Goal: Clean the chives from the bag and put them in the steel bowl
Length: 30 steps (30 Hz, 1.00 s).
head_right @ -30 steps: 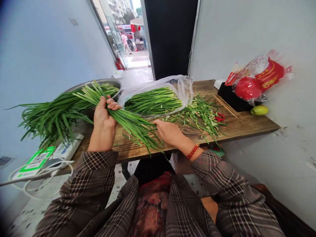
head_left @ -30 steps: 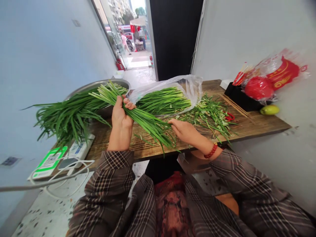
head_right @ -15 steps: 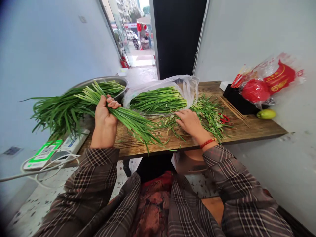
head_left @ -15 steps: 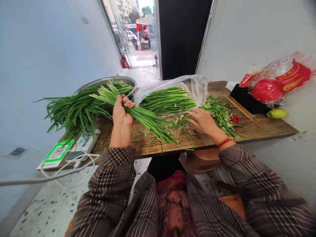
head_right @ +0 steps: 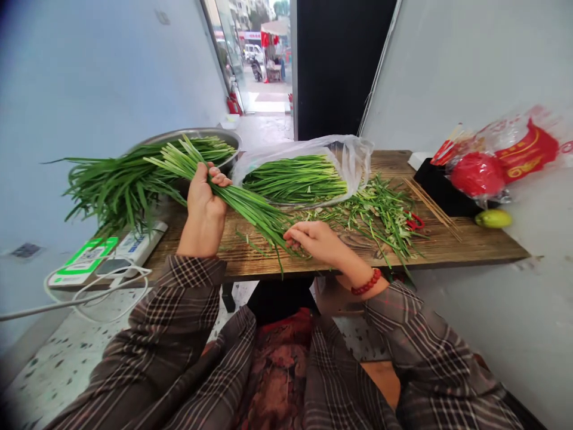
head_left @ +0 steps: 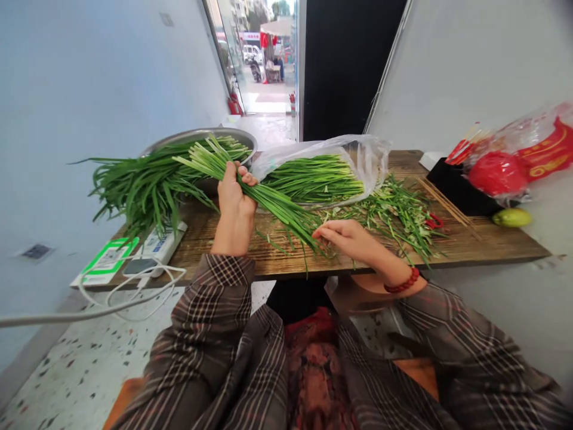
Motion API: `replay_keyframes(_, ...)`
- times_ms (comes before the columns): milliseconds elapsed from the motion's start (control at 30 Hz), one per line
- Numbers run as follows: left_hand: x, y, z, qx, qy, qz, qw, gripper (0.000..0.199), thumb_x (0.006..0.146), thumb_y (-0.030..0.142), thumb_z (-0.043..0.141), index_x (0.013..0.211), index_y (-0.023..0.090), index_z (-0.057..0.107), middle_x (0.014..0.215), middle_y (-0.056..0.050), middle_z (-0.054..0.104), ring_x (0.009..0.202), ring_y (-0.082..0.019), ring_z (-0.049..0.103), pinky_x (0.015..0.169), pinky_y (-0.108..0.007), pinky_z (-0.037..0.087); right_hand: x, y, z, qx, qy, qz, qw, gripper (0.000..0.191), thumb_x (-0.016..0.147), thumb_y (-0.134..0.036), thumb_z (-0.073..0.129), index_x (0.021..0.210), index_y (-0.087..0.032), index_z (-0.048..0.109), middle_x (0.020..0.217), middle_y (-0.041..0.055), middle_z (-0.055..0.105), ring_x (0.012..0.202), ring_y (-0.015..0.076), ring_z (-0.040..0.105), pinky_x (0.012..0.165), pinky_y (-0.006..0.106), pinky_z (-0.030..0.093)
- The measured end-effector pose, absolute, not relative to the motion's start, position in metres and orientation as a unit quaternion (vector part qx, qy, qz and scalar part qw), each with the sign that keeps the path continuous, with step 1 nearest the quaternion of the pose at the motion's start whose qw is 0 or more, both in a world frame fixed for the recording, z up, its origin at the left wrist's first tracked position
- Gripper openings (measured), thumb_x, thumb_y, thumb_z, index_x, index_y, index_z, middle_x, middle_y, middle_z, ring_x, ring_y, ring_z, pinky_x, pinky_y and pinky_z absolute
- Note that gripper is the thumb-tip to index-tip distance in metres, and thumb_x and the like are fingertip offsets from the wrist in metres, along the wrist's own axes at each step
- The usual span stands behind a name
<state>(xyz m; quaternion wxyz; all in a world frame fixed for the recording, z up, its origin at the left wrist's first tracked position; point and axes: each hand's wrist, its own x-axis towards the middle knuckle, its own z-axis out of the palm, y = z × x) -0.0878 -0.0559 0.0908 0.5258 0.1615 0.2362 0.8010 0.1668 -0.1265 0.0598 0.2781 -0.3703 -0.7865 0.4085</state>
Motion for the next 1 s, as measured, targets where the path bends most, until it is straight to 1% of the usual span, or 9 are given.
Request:
replay_keyframes(100, -0.086, -0.057, 0.091, 0.162, 0.246, 0.805, 0.515, 0.029, 0.094, 0.029, 0.058, 0.068, 0.019, 0.049, 0.047, 0.008, 0.047, 0.035, -0.001, 0.040, 0.040, -0.013, 0.035, 0.158, -0.130, 0.052, -0.378, -0.770, 0.443, 0.260, 0.036, 0.092, -0.045, 0.047, 0.086, -0.016, 0.068, 0.073, 0.0021, 0.070, 0.066, 0.0134, 0.062, 0.063, 0.026, 0.046)
replay_keyframes(267, -0.084, -0.059, 0.089, 0.156, 0.242, 0.814, 0.504, 0.028, 0.093, 0.027, 0.058, 0.068, 0.018, 0.049, 0.048, 0.008, 0.048, 0.035, -0.001, 0.040, 0.039, -0.013, 0.034, 0.149, -0.137, 0.053, -0.383, -0.652, 0.595, 0.270, 0.050, 0.088, -0.063, 0.047, 0.083, -0.016, 0.061, 0.078, 0.0075, 0.072, 0.068, 0.0143, 0.065, 0.059, 0.025, 0.048)
replay_keyframes(400, -0.081, -0.058, 0.087, 0.155, 0.237, 0.819, 0.498, 0.025, 0.092, 0.026, 0.060, 0.070, 0.018, 0.050, 0.049, 0.008, 0.050, 0.035, -0.001, 0.042, 0.039, -0.013, 0.034, 0.138, -0.143, 0.057, -0.392, -0.650, 0.604, 0.244, 0.032, 0.085, -0.049, 0.060, 0.084, -0.017, 0.056, 0.073, 0.0034, 0.068, 0.061, 0.0114, 0.061, 0.054, 0.022, 0.046)
replay_keyframes(500, -0.079, -0.058, 0.087, 0.155, 0.226, 0.821, 0.501, 0.025, 0.090, 0.027, 0.062, 0.070, 0.019, 0.050, 0.049, 0.007, 0.051, 0.035, -0.002, 0.044, 0.038, -0.012, 0.035, 0.132, -0.140, 0.050, -0.412, -0.716, 0.506, 0.246, 0.016, 0.085, -0.034, 0.058, 0.082, -0.018, 0.054, 0.070, -0.0006, 0.063, 0.056, 0.0102, 0.056, 0.054, 0.023, 0.042)
replay_keyframes(567, -0.080, -0.057, 0.088, 0.156, 0.221, 0.822, 0.502, 0.026, 0.090, 0.027, 0.063, 0.069, 0.019, 0.050, 0.048, 0.007, 0.051, 0.035, -0.002, 0.044, 0.038, -0.012, 0.035, 0.131, -0.138, 0.044, -0.424, -0.775, 0.389, 0.261, 0.011, 0.084, -0.029, 0.057, 0.082, -0.018, 0.055, 0.075, 0.0008, 0.064, 0.063, 0.0120, 0.057, 0.061, 0.025, 0.043)
replay_keyframes(700, -0.081, -0.058, 0.089, 0.159, 0.231, 0.824, 0.492, 0.026, 0.092, 0.025, 0.060, 0.068, 0.018, 0.051, 0.048, 0.007, 0.051, 0.035, -0.002, 0.043, 0.038, -0.013, 0.036, 0.134, -0.137, 0.041, -0.457, -0.835, 0.199, 0.233, 0.028, 0.082, -0.039, 0.066, 0.095, -0.017, 0.056, 0.086, 0.0062, 0.067, 0.076, 0.0187, 0.062, 0.069, 0.029, 0.041)
replay_keyframes(800, -0.081, -0.058, 0.090, 0.163, 0.239, 0.825, 0.486, 0.026, 0.093, 0.024, 0.057, 0.069, 0.016, 0.052, 0.049, 0.006, 0.051, 0.035, -0.002, 0.042, 0.039, -0.013, 0.035, 0.134, -0.141, 0.045, -0.470, -0.858, 0.121, 0.168, 0.033, 0.086, -0.047, 0.062, 0.099, -0.016, 0.056, 0.083, 0.0078, 0.068, 0.075, 0.0217, 0.064, 0.064, 0.028, 0.038)
replay_keyframes(900, -0.081, -0.057, 0.090, 0.157, 0.244, 0.826, 0.483, 0.025, 0.092, 0.025, 0.060, 0.070, 0.016, 0.052, 0.048, 0.007, 0.049, 0.035, -0.002, 0.041, 0.038, -0.013, 0.034, 0.133, -0.144, 0.050, -0.448, -0.884, 0.060, 0.119, 0.023, 0.098, -0.035, 0.044, 0.098, -0.016, 0.056, 0.087, 0.0094, 0.069, 0.077, 0.0218, 0.065, 0.062, 0.029, 0.036)
replay_keyframes(1000, -0.082, -0.056, 0.090, 0.152, 0.248, 0.825, 0.484, 0.025, 0.092, 0.026, 0.060, 0.070, 0.016, 0.052, 0.048, 0.007, 0.048, 0.034, -0.002, 0.040, 0.037, -0.012, 0.033, 0.135, -0.147, 0.056, -0.419, -0.900, 0.043, 0.114, 0.023, 0.101, -0.031, 0.037, 0.102, -0.016, 0.055, 0.092, 0.0092, 0.069, 0.080, 0.0205, 0.065, 0.064, 0.028, 0.035)
